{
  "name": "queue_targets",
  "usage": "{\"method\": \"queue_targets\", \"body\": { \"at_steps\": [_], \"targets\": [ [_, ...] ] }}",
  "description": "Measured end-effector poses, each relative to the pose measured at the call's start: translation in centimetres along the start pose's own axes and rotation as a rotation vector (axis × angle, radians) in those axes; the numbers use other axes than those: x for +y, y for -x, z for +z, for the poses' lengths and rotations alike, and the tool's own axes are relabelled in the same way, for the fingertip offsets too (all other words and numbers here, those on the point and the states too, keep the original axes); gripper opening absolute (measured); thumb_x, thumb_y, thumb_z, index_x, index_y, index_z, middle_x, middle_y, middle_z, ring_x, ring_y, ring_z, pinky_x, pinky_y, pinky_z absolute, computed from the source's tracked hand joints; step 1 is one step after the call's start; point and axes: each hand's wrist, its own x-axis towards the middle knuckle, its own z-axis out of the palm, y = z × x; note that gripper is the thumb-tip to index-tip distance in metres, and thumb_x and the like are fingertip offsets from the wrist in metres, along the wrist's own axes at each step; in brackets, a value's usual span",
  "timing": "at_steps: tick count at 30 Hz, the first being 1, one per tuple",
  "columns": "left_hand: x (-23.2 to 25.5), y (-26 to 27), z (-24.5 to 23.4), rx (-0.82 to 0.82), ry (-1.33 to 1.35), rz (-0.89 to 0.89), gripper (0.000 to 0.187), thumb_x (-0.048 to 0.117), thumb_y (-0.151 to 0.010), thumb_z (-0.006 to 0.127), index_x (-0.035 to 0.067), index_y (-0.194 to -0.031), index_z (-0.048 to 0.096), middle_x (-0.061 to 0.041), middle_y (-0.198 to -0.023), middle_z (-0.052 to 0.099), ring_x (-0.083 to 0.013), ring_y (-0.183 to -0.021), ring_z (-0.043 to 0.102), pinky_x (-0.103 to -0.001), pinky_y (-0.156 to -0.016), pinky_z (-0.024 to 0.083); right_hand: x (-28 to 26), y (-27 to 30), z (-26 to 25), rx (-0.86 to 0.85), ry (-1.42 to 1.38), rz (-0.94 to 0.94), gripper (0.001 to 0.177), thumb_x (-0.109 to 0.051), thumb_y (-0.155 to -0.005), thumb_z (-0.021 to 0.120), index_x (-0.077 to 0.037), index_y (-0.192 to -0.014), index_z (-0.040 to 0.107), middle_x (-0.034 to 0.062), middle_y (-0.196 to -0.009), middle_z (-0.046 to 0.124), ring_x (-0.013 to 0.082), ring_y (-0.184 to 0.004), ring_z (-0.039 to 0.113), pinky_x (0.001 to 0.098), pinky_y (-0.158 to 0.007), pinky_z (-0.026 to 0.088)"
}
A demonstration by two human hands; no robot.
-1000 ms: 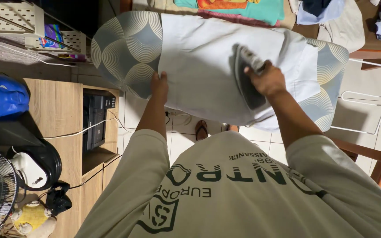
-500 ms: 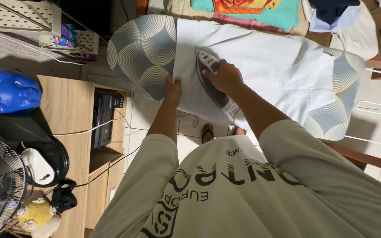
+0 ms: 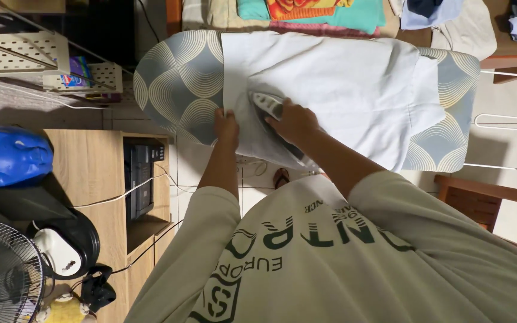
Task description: The person picks up a white shirt from a pile of clothes, spreads it onto an ironing board, and irons different sections of the garment using an iron.
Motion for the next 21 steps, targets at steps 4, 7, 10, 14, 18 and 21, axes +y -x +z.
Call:
{"method": "queue_targets", "body": {
  "at_steps": [4, 7, 10, 14, 18, 21],
  "targets": [
    [0.3, 1.2, 1.5, 0.121, -0.080, 0.052, 0.027, 0.018, -0.103, 0.050, 0.003, -0.125, 0.052, -0.021, -0.121, 0.063, -0.0335, -0.105, 0.065, -0.044, -0.088, 0.052, 7.3, 5.0, -1.6, 0.036, 0.018, 0.169, 0.070, -0.063, -0.093, 0.062, -0.001, -0.125, 0.055, 0.0216, -0.103, 0.073, 0.0385, -0.095, 0.073, 0.0482, -0.083, 0.057],
    [0.5, 2.2, 1.6, 0.136, -0.172, 0.125, 0.028, 0.020, -0.106, 0.047, 0.003, -0.127, 0.050, -0.024, -0.119, 0.064, -0.0401, -0.105, 0.066, -0.048, -0.087, 0.051, 11.6, 8.1, -4.2, -0.036, -0.094, 0.515, 0.070, -0.063, -0.092, 0.060, -0.003, -0.127, 0.055, 0.0226, -0.106, 0.074, 0.0376, -0.096, 0.076, 0.0452, -0.088, 0.058],
    [0.7, 2.5, 1.6, 0.117, -0.233, 0.120, 0.028, 0.022, -0.105, 0.046, 0.004, -0.127, 0.049, -0.024, -0.118, 0.064, -0.0422, -0.106, 0.065, -0.051, -0.086, 0.050, 12.4, 7.1, -4.7, 0.070, -0.064, 0.511, 0.069, -0.063, -0.090, 0.064, -0.002, -0.122, 0.058, 0.0235, -0.109, 0.073, 0.0401, -0.103, 0.071, 0.0470, -0.091, 0.054],
    [-0.2, 1.6, 2.1, 0.115, -0.293, 0.186, 0.033, 0.030, -0.104, 0.053, 0.004, -0.125, 0.051, -0.024, -0.117, 0.065, -0.0425, -0.105, 0.066, -0.051, -0.087, 0.051, 11.8, 1.2, -5.4, 0.238, -0.186, 0.461, 0.068, -0.061, -0.089, 0.068, 0.000, -0.118, 0.061, 0.0240, -0.112, 0.071, 0.0418, -0.107, 0.067, 0.0483, -0.093, 0.052],
    [-0.5, 1.2, 1.6, 0.057, -0.393, 0.379, 0.074, 0.044, -0.077, 0.092, 0.000, -0.120, 0.051, -0.024, -0.117, 0.064, -0.0409, -0.107, 0.064, -0.049, -0.090, 0.050, 10.5, -1.2, -5.9, 0.178, -0.180, 0.379, 0.068, -0.059, -0.092, 0.068, 0.003, -0.120, 0.060, 0.0263, -0.110, 0.071, 0.0415, -0.106, 0.069, 0.0469, -0.093, 0.053],
    [-0.5, 1.6, 1.3, -0.091, -0.348, 0.240, 0.050, 0.032, -0.089, 0.077, 0.003, -0.128, 0.062, -0.018, -0.125, 0.072, -0.0356, -0.111, 0.071, -0.046, -0.098, 0.053, 10.4, 2.6, -5.5, 0.085, -0.097, 0.294, 0.068, -0.060, -0.089, 0.068, -0.002, -0.123, 0.060, 0.0265, -0.111, 0.070, 0.0426, -0.106, 0.068, 0.0477, -0.093, 0.053]
  ]
}}
